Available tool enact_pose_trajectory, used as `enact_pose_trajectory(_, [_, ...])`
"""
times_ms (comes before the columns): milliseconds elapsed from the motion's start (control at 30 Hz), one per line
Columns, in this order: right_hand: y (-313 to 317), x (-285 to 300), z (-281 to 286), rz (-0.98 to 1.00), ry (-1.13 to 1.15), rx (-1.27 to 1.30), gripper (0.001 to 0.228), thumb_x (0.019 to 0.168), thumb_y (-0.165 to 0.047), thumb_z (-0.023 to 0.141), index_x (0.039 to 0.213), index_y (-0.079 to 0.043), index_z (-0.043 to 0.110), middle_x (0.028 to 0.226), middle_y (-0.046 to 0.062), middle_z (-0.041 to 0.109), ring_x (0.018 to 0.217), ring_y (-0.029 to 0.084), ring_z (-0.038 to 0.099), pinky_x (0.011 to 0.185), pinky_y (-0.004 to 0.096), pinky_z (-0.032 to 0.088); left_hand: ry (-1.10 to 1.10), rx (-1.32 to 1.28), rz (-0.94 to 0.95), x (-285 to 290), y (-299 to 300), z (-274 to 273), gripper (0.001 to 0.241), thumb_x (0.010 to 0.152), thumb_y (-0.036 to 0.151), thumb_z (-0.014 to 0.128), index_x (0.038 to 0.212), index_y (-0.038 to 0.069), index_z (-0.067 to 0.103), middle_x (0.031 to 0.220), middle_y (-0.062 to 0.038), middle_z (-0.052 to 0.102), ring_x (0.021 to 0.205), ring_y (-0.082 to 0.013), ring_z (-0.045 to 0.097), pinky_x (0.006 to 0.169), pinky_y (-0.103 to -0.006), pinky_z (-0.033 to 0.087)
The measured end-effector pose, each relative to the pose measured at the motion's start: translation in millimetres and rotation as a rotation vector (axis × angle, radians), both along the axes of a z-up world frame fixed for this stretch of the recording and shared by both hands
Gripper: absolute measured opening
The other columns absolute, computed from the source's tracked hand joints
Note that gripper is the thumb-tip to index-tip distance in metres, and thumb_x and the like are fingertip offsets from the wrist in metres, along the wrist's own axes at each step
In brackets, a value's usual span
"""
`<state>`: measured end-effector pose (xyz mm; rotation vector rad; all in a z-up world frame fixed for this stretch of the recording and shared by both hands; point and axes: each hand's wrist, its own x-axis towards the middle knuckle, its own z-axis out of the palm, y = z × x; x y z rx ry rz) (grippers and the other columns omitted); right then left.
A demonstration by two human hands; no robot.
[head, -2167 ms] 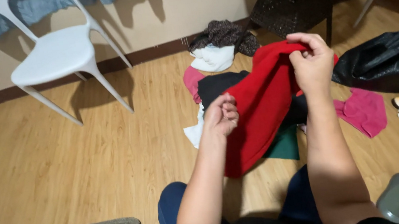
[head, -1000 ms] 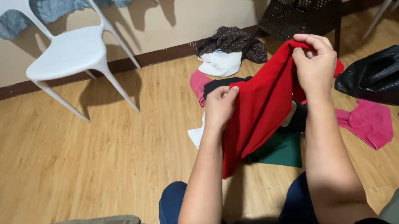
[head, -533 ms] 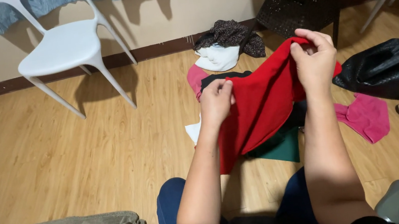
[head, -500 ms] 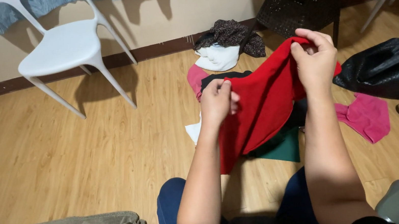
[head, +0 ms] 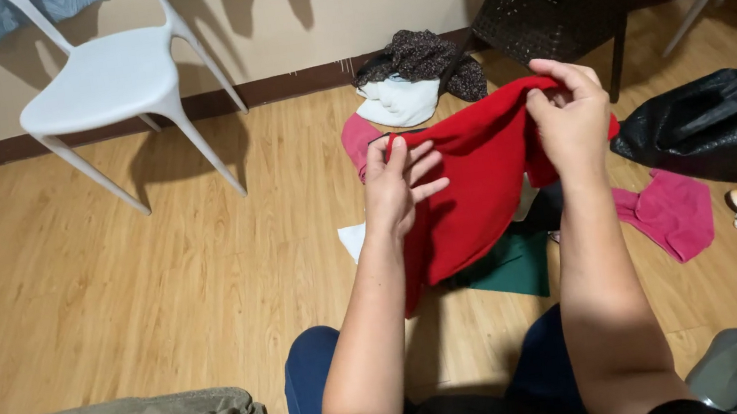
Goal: The person sits on the floor and folds a red shirt and a green shirt by hand. They place the folded red shirt on a small round table and then fold the green shirt, placing it on top of the red one.
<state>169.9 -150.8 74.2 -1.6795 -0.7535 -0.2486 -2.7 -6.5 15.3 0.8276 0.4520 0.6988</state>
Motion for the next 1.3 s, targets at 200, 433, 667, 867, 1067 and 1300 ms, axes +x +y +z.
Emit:
enact_pose_trajectory(200, [2,-9,0,0.067,-0.059,-0.003,0.038,0.084,-0.001,0.072,0.116,-0.021,0.079,0.109,0.002,0.068,0.097,0.013,0.067,0.086,0.029,0.057,0.107,0.109,0.185,0,9,-8,0.034,0.098,0.019,0.067,0.122,0.007,0.045,0.113,-0.026,0.072,0.099,-0.0321,0.075,0.059,-0.0481,0.066])
enact_pose_trajectory(433, [4,-17,9,0.221,-0.084,-0.001,0.036,0.091,0.012,0.062,0.113,-0.011,0.079,0.108,0.007,0.064,0.081,0.014,0.071,0.076,0.029,0.058,0.235,0.29,0.289,-8,14,-3,0.052,0.087,0.014,0.078,0.125,0.01,0.042,0.106,-0.021,0.075,0.091,-0.0259,0.077,0.054,-0.0368,0.068])
enact_pose_trajectory(667, [5,-19,18,0.216,-0.186,0.137,0.035,0.092,0.019,0.061,0.111,-0.005,0.078,0.106,0.011,0.059,0.097,0.019,0.062,0.084,0.034,0.055,0.664,0.695,0.382,-20,12,0,0.024,0.084,0.03,0.079,0.107,0.022,0.075,0.09,-0.009,0.074,0.096,-0.0286,0.073,0.081,-0.0438,0.062])
enact_pose_trajectory(867, [11,-22,16,0.233,-0.192,0.129,0.034,0.091,0.018,0.064,0.111,-0.006,0.078,0.105,0.011,0.061,0.101,0.02,0.062,0.088,0.035,0.054,0.597,0.591,0.292,-22,5,13,0.011,0.086,0.021,0.071,0.096,0.021,0.067,0.063,-0.005,0.066,0.06,-0.018,0.069,0.053,-0.032,0.062])
enact_pose_trajectory(1067, [17,-20,6,0.282,-0.163,0.091,0.031,0.09,0.016,0.064,0.108,-0.006,0.078,0.105,0.013,0.063,0.102,0.022,0.062,0.089,0.036,0.052,0.528,0.739,0.35,-15,2,-7,0.015,0.087,0.017,0.069,0.093,0.015,0.055,0.07,-0.007,0.061,0.063,-0.02,0.068,0.053,-0.0327,0.059])
enact_pose_trajectory(1300, [18,-27,8,0.306,-0.095,0.098,0.03,0.092,0.017,0.063,0.108,-0.004,0.078,0.1,0.014,0.064,0.088,0.018,0.064,0.077,0.03,0.056,0.467,1.073,0.443,-20,-11,12,0.015,0.078,0.0,0.066,0.082,0.01,0.055,0.094,-0.012,0.069,0.091,-0.0348,0.071,0.074,-0.0406,0.06])
